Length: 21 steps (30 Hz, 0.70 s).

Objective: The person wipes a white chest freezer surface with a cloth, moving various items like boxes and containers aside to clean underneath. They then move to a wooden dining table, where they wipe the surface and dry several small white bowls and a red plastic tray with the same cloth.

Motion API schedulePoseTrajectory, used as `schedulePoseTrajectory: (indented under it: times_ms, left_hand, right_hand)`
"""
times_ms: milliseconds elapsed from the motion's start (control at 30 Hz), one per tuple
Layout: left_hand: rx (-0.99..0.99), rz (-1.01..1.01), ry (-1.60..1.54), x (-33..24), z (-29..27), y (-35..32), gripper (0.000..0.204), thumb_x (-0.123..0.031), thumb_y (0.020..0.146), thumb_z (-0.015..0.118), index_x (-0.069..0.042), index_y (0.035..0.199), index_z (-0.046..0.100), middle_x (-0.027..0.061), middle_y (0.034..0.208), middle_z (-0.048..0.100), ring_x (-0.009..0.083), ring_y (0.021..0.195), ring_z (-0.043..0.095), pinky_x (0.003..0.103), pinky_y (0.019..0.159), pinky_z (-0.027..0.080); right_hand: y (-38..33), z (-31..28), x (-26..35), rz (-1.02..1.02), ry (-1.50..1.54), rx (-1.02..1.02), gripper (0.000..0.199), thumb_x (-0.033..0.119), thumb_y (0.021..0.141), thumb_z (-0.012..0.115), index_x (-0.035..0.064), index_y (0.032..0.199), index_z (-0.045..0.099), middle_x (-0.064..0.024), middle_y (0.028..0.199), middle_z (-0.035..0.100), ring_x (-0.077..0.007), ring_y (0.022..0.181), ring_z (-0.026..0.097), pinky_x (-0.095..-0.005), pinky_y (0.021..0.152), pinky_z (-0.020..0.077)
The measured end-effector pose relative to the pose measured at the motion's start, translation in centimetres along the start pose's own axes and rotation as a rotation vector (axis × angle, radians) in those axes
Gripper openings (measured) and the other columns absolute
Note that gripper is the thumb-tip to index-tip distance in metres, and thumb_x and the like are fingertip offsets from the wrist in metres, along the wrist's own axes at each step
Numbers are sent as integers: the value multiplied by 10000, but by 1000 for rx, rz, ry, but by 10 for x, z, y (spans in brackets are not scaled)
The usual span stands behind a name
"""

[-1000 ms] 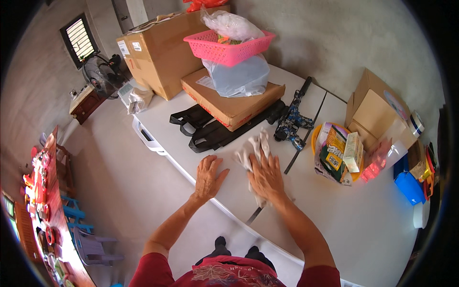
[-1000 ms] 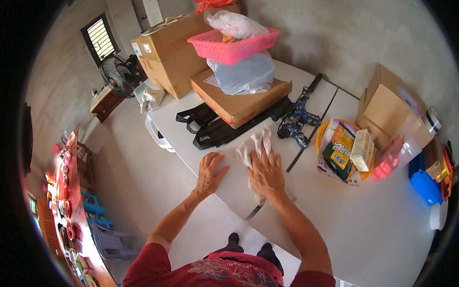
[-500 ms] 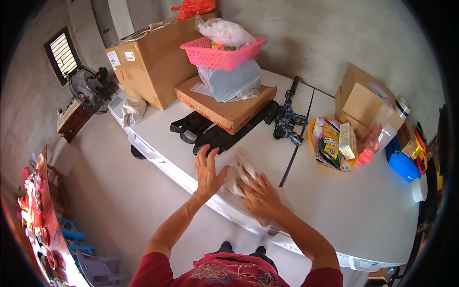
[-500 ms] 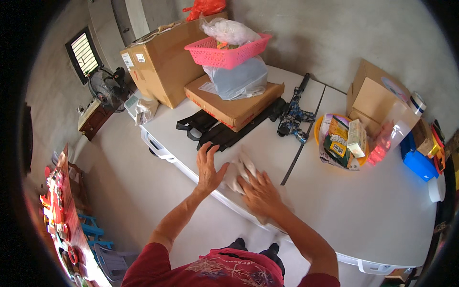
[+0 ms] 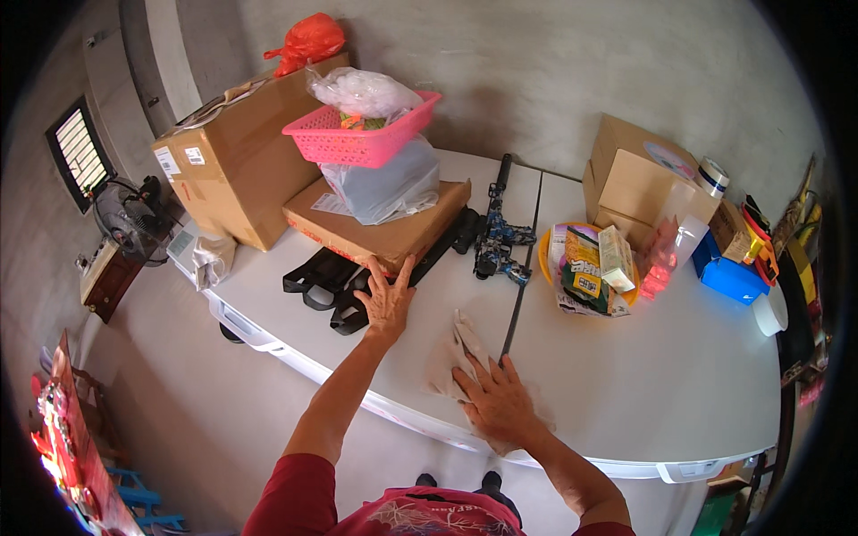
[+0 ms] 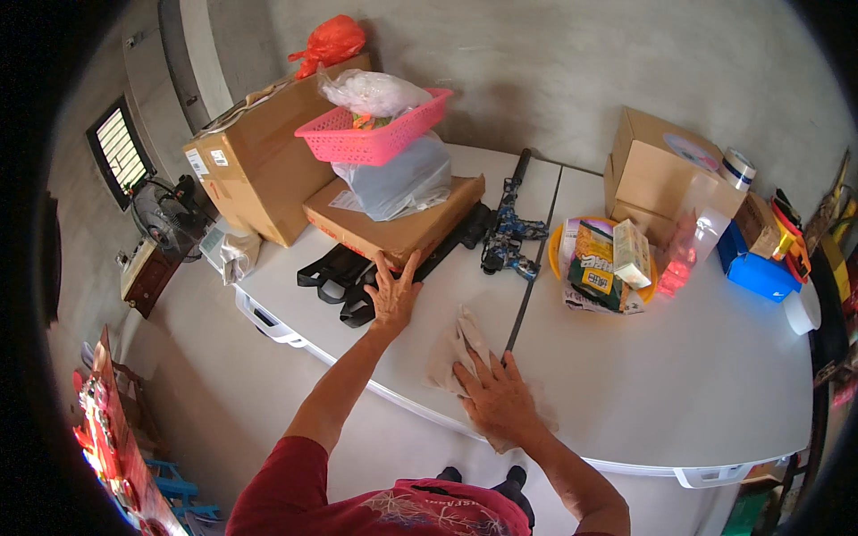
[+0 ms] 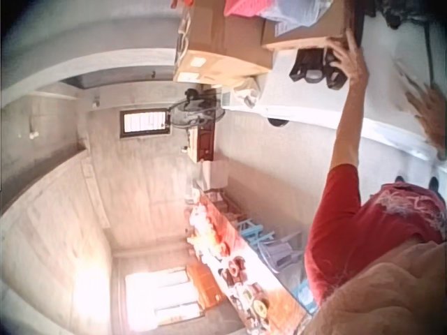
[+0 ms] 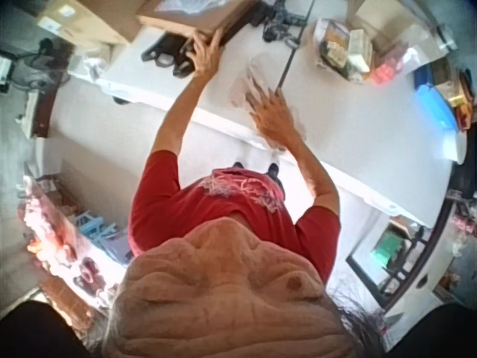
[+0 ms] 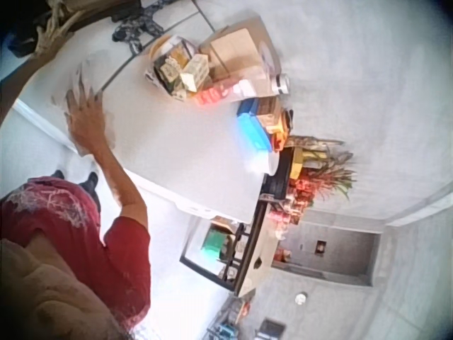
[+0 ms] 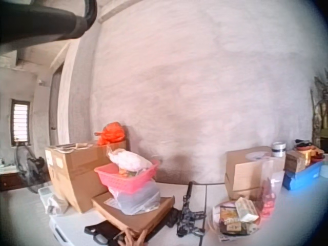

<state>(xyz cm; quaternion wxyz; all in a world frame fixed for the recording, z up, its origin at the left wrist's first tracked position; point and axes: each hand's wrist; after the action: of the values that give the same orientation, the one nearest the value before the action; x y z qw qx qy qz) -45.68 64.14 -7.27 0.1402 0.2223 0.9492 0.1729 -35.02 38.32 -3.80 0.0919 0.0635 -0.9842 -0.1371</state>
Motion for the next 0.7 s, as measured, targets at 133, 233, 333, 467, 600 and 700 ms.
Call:
schedulePoseTrajectory:
  times_ms: [133, 233, 333, 467, 600, 700]
  left_hand:
    - [-45, 25, 23, -6, 8, 11, 713, -195, 837, 635, -406, 1392, 240, 282, 1380, 141, 375, 1134, 439, 657, 878, 359]
    - [-35, 38, -9, -6, 12, 22, 728, -61, 831, 585, -421, 1371, 256, 267, 1355, 172, 390, 1133, 443, 615, 868, 398]
    - [-58, 43, 22, -13, 15, 32, 736, -15, 819, 569, -422, 1360, 279, 260, 1345, 208, 382, 1127, 462, 568, 827, 443]
    - [-84, 33, 81, -27, 22, 52, 738, -9, 829, 551, -423, 1371, 270, 260, 1336, 240, 357, 1088, 495, 528, 786, 469]
    - [-153, 31, 181, -33, 44, 73, 763, -16, 818, 569, -416, 1387, 257, 253, 1333, 239, 348, 1079, 500, 507, 761, 488]
    - [-77, 37, 176, -40, 52, 89, 756, -44, 815, 585, -404, 1397, 265, 245, 1337, 240, 362, 1099, 471, 509, 778, 499]
  right_hand:
    - [-1, 0, -1, 23, 2, 11, 505, 280, 831, 566, 118, 1303, 483, -151, 1412, 384, -361, 1226, 421, -555, 1049, 246]
    - [1, -1, -2, 33, 17, 17, 504, 280, 827, 569, 121, 1298, 488, -146, 1410, 388, -354, 1229, 419, -559, 1048, 245]
    - [4, -5, 0, 44, 24, 31, 502, 281, 825, 570, 126, 1296, 490, -140, 1403, 395, -345, 1240, 406, -560, 1049, 240]
    - [5, -10, 0, 55, 39, 51, 495, 282, 829, 565, 133, 1295, 492, -129, 1399, 396, -335, 1260, 381, -559, 1055, 229]
    - [5, -9, -1, 69, 61, 69, 496, 289, 831, 568, 135, 1297, 492, -124, 1402, 391, -337, 1272, 364, -566, 1058, 216]
    - [7, -7, -4, 132, 47, 70, 510, 293, 823, 584, 133, 1298, 489, -124, 1397, 397, -346, 1284, 346, -577, 1058, 209]
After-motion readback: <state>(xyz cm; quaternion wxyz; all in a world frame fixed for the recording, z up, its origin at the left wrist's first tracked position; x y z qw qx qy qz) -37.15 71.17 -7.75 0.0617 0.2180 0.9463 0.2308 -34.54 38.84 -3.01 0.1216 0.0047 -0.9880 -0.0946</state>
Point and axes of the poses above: each hand's wrist, its own y-axis towards the middle knuckle, its own z-axis out of the palm, x = y × z
